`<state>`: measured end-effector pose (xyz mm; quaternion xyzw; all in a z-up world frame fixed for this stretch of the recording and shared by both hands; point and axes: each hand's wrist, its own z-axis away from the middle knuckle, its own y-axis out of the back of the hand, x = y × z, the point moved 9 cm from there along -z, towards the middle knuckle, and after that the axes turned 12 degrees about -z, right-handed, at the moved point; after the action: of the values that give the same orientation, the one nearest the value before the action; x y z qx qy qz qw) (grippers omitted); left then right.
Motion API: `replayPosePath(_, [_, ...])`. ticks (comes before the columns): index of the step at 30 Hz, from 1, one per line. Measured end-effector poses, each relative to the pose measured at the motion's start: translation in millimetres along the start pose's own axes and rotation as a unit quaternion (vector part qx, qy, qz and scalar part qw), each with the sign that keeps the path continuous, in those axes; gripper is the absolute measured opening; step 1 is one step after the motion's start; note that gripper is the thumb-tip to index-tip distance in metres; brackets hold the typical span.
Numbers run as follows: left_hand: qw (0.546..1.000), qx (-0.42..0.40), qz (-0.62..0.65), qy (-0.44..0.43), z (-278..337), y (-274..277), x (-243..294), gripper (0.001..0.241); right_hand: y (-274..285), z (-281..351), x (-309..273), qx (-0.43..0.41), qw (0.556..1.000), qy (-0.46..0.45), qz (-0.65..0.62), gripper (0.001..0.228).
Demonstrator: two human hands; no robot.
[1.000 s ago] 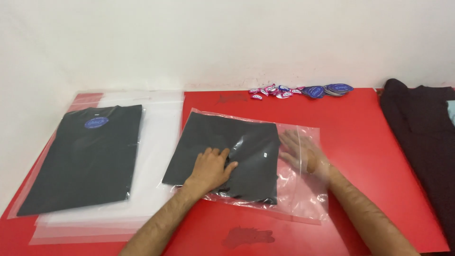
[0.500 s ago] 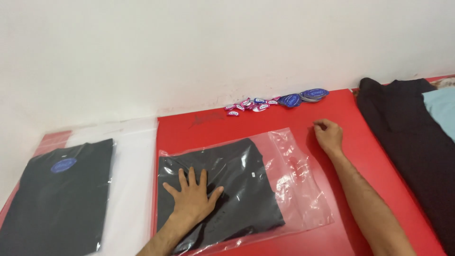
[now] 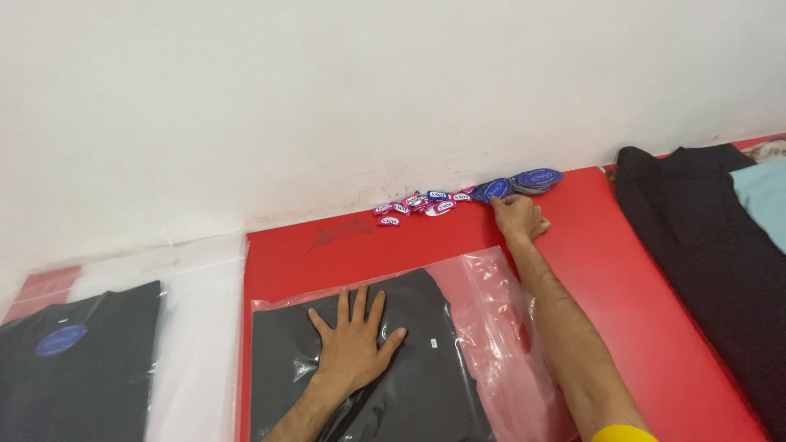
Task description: The person folds a black t-shirt on a red table, then places it into a clear plastic bag and seals it. The person repeats the folding process with another black t-shirt.
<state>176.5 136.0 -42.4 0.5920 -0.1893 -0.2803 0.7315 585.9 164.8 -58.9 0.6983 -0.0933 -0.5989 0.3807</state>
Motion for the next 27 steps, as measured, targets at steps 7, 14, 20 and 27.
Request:
replayPosePath(7, [1.0, -0.017, 0.023, 0.002, 2.7, 4.2, -1.6, 0.081, -1.3, -5.7, 5.5, -0.017, 0.998, -0.005, -0.061, 0.03])
replayPosePath(14, [0.999, -0.009, 0.036, -0.006, 5.6, 3.6, -3.0, 0.079, 23.9, 15.1, 9.4, -0.055, 0.931, 0.069, -0.354, 0.014])
replayPosePath(20, [0.999, 0.036, 0.035, -0.016, 6.7, 0.8, -5.1, 0.077, 24.7, 14.3, 62.8, -0.167, 0.816, 0.078, -0.548, 0.015])
replayPosePath(27, [0.986, 0.157, -0.046, -0.041, 18.5, 16.3, 4.9, 0.067, 54.0, 69.1, 115.7, -0.243, 0.797, 0.029, -0.552, 0.01])
